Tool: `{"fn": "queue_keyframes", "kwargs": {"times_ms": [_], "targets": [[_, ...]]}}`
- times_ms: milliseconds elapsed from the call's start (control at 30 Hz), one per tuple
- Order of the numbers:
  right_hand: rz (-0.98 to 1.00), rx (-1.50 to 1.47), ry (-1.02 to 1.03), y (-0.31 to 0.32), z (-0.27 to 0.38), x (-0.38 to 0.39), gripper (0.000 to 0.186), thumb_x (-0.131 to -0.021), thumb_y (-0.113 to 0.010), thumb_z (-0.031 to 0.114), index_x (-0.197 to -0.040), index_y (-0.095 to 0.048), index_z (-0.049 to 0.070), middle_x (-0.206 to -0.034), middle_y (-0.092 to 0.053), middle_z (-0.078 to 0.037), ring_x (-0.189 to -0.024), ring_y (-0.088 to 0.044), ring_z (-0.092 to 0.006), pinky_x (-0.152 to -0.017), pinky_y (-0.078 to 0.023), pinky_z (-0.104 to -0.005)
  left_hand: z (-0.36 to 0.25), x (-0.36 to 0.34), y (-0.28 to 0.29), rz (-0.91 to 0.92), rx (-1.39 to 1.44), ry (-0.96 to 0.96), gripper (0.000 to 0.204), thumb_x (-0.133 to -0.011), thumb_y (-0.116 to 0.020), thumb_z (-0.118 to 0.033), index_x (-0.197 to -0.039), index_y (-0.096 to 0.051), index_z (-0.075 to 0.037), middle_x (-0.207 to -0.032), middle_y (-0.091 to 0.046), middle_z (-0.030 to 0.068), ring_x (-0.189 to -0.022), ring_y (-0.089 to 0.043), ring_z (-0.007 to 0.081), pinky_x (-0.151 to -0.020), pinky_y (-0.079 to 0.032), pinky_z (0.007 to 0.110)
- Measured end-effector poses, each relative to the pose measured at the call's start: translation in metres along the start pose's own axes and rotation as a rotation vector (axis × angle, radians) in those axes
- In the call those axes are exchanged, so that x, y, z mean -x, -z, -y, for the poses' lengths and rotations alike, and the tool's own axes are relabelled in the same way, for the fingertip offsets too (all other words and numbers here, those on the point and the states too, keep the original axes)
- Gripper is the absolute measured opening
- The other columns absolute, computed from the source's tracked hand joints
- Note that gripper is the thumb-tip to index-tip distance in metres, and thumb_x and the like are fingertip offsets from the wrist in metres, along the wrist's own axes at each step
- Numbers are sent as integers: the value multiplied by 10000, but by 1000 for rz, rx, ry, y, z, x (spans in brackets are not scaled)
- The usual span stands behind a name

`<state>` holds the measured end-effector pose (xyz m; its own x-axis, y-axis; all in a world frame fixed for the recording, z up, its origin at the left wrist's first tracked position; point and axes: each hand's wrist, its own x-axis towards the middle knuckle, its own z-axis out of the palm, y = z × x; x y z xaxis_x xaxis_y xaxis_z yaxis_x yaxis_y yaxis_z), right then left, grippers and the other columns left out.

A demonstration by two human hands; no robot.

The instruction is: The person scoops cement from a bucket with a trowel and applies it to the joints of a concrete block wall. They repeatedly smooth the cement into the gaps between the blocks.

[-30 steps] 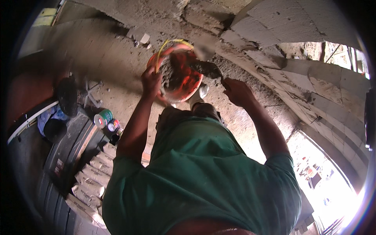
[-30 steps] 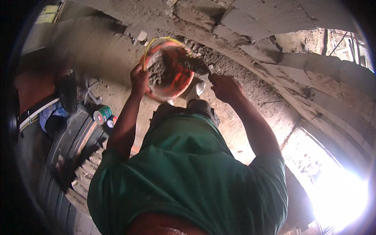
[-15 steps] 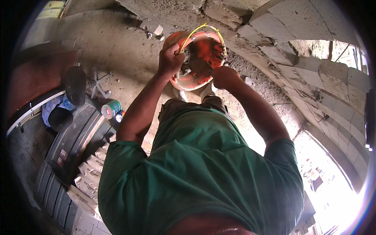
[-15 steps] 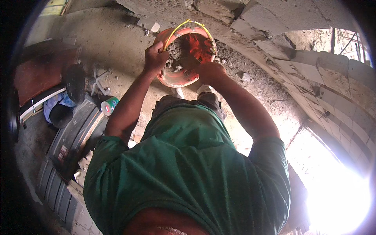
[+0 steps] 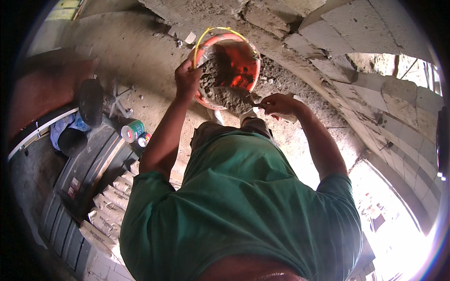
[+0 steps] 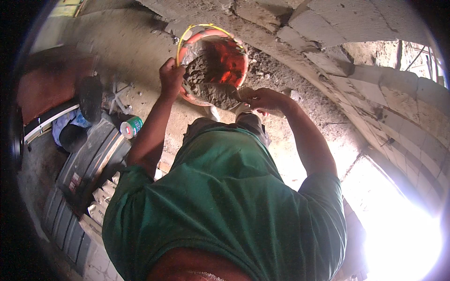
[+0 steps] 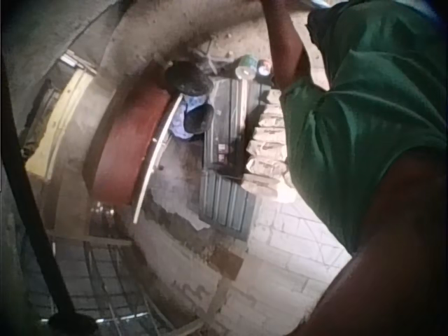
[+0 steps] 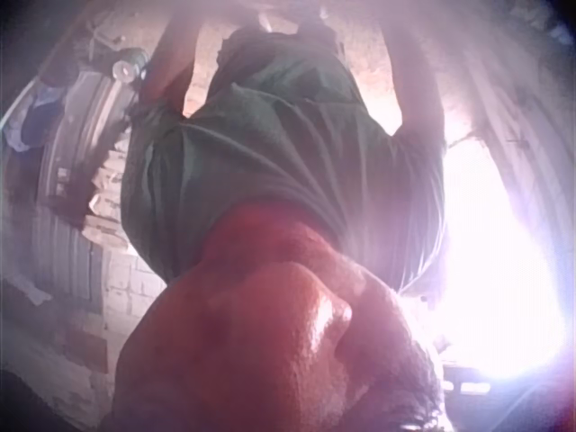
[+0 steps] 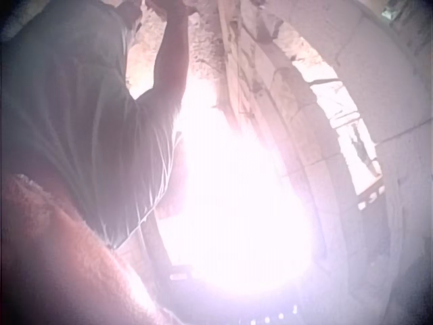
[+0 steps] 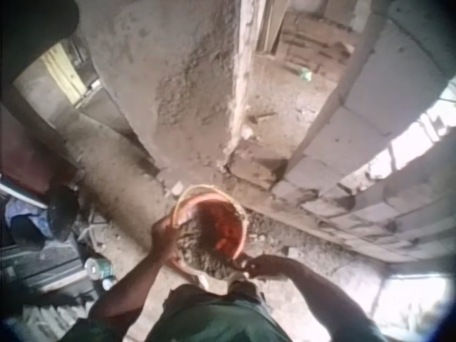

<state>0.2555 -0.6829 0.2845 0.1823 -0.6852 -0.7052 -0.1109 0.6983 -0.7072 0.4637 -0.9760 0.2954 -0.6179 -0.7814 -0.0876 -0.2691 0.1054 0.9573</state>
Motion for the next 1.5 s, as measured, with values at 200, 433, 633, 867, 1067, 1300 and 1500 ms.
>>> {"fn": "queue_keyframes", "kwargs": {"times_ms": [200, 433, 633, 867, 1067, 1300, 1500], "targets": [[18, -129, 4, 21, 15, 57, 328, -865, -636, 144, -1172, -672, 37, -777, -656, -64, -673, -634, -148, -610, -551, -306, -2, 7, 2, -116, -115, 45, 134, -746, -607, -82, -721, -491, -21, -619, -420, -20, -589, -394, 84, -523, -352, 293], [-224, -432, 128, 107, -49, 98, 296, -902, -562, 131, -1151, -656, 3, -673, -583, -22, -559, -536, -113, -492, -457, -277, 33, 18, 3, -150, -169, 39, 182, -752, -591, -81, -694, -427, -26, -621, -385, -9, -584, -365, 102, -526, -339, 318], [-520, -707, -131, 148, -68, 108, 256, -940, -535, 200, -1082, -648, 19, -630, -533, 0, -458, -481, -89, -409, -431, -265, 35, 32, -13, -143, -297, 167, 192, -756, -619, -60, -700, -438, -29, -643, -401, -5, -628, -389, 107, -561, -361, 315], [-566, 3, -200, 89, -96, 68, 308, -917, -602, 218, -1190, -618, 76, -871, -672, -115, -716, -644, -223, -633, -537, -363, 56, 35, -27, -80, -261, 207, 187, -748, -586, -99, -695, -419, -35, -644, -397, -15, -612, -394, 105, -558, -373, 306], [-681, 397, -205, 50, -59, 62, 415, -883, -592, 294, -1260, -573, 122, -1079, -673, -191, -992, -660, -373, -868, -526, -483, 28, 29, -38, -11, -151, 235, 170, -746, -576, -93, -708, -421, -34, -649, -392, -6, -622, -381, 93, -557, -360, 290], [-635, 563, -130, -7, 12, 63, 315, -906, -513, 215, -1201, -605, 150, -1050, -695, -159, -996, -678, -346, -826, -542, -475, 8, 12, -33, 67, -270, 27, 159, -717, -567, -50, -693, -419, 1, -653, -421, 29, -616, -401, 131, -562, -386, 335], [-659, 514, -265, -33, 58, -6, 221, -873, -636, 229, -1044, -722, 118, -1062, -721, -128, -993, -702, -326, -803, -573, -453, -5, -5, -28, 237, -277, -272, 50, -719, -520, 14, -768, -524, 24, -688, -478, -7, -624, -437, 119, -566, -403, 315]]}}
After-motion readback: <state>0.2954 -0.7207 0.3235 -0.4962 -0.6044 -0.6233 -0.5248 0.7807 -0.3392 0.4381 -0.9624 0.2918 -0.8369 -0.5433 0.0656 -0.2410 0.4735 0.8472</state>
